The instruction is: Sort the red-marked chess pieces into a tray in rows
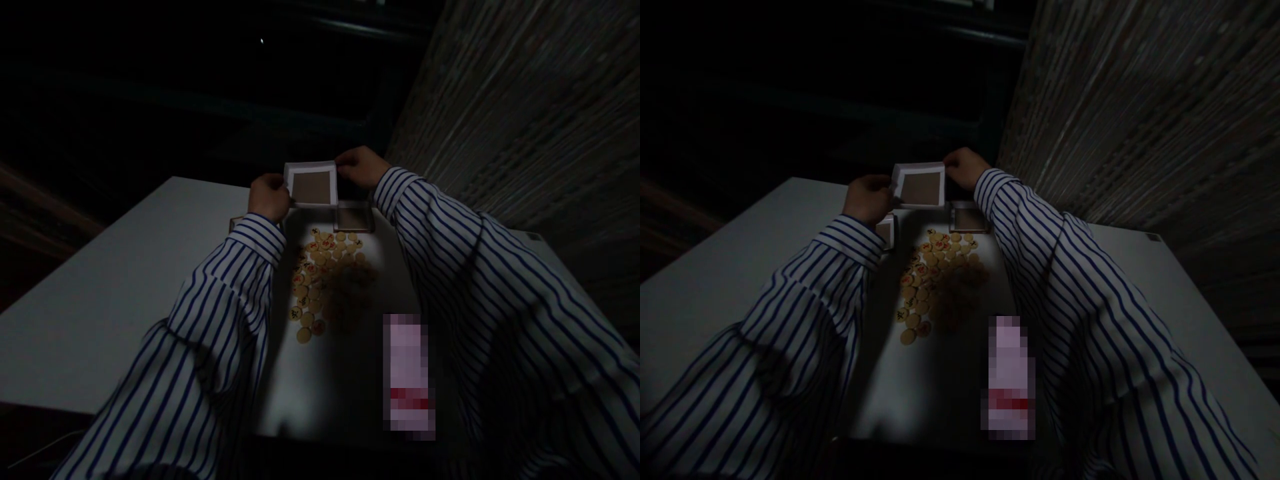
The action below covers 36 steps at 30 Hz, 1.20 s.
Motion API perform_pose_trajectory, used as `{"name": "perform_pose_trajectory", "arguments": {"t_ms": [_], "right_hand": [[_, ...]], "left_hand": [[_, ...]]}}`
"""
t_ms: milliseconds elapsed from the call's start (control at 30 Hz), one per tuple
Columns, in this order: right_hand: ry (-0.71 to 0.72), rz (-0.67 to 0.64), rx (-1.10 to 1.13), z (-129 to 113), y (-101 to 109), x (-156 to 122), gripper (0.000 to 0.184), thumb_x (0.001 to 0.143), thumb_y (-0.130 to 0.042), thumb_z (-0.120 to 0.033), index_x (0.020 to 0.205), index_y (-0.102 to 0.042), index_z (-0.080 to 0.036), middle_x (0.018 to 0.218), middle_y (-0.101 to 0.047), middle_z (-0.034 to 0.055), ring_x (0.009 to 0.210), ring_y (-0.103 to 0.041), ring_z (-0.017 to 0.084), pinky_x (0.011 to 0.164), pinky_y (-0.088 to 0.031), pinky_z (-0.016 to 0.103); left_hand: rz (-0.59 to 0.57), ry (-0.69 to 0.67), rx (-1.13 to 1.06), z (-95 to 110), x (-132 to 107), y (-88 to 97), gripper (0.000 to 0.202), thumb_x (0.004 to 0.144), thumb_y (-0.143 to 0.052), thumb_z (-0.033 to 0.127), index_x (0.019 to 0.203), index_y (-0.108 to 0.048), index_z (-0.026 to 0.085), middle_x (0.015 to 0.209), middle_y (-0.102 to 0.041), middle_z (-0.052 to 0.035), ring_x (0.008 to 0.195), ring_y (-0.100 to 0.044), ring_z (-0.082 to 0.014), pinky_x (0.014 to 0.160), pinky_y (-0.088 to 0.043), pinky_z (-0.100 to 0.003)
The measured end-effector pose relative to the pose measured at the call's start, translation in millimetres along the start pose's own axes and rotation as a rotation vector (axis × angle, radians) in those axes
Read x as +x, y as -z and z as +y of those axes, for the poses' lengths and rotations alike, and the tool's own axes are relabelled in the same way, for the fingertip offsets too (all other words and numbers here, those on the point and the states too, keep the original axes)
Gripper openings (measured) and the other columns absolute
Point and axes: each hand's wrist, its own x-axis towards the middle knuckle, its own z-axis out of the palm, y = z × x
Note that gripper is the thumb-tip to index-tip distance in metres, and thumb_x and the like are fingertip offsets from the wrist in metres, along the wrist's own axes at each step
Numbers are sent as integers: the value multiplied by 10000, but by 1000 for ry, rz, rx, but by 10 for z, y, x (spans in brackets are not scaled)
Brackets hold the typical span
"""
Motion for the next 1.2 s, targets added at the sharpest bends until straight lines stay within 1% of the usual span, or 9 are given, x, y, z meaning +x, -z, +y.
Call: {"name": "perform_pose_trajectory", "arguments": {"t_ms": [133,267,367,433,533,667,967,1067,1200], "right_hand": [[-23,2,21,-28,62,-100,318,830,-444,-135,1089,-627,-148,1003,-657,22,986,-572,171,902,-414,309],[-9,3,73,-41,110,-196,318,824,-440,-114,1080,-628,-135,979,-670,31,954,-588,163,876,-434,291],[-11,28,95,-41,135,-259,322,813,-446,-111,1079,-628,-127,979,-674,35,938,-596,156,856,-444,277],[-11,27,109,-43,159,-300,327,807,-446,-111,1075,-633,-128,970,-679,34,925,-600,150,843,-449,266],[-7,22,129,-52,210,-365,339,794,-448,-108,1073,-639,-132,951,-686,30,916,-603,147,835,-450,257],[-3,32,171,-49,269,-448,359,785,-448,-105,1091,-633,-131,957,-688,37,907,-606,152,833,-454,264],[9,54,302,35,299,-639,347,770,-448,-50,1050,-644,-113,925,-690,44,844,-608,143,798,-480,278],[-10,67,348,25,318,-735,346,766,-442,-40,1034,-649,-116,895,-691,35,794,-610,129,777,-489,268],[-14,100,397,-24,363,-883,352,757,-440,-21,1031,-647,-97,880,-691,49,771,-613,123,765,-496,263]], "left_hand": [[-8,9,-28,47,-59,25,389,726,-445,46,1084,-585,106,1102,-622,-79,1012,-573,-200,900,-466,-319],[-13,27,-75,75,-103,45,385,724,-446,56,1077,-588,115,1110,-621,-76,1003,-576,-197,888,-473,-322],[-5,14,-90,84,-125,51,373,726,-455,70,1072,-589,99,1100,-622,-92,997,-579,-198,889,-472,-320],[0,9,-111,93,-137,51,376,721,-464,71,1073,-590,112,1093,-625,-90,996,-581,-205,888,-474,-331],[-15,31,-147,121,-158,45,391,714,-470,65,1080,-588,138,1081,-632,-83,963,-599,-211,861,-493,-359],[-30,37,-189,179,-211,45,406,696,-474,47,1079,-579,132,1050,-642,-80,924,-612,-196,819,-513,-339],[-33,13,-445,263,-359,21,437,594,-497,-13,1007,-578,105,994,-630,-95,886,-612,-209,759,-525,-353],[-38,24,-507,286,-424,-9,428,599,-505,-10,1005,-573,109,996,-623,-99,842,-615,-202,723,-530,-351],[-47,45,-548,341,-542,-37,410,622,-511,9,1011,-571,120,1012,-617,-96,786,-614,-177,674,-532,-325]]}}
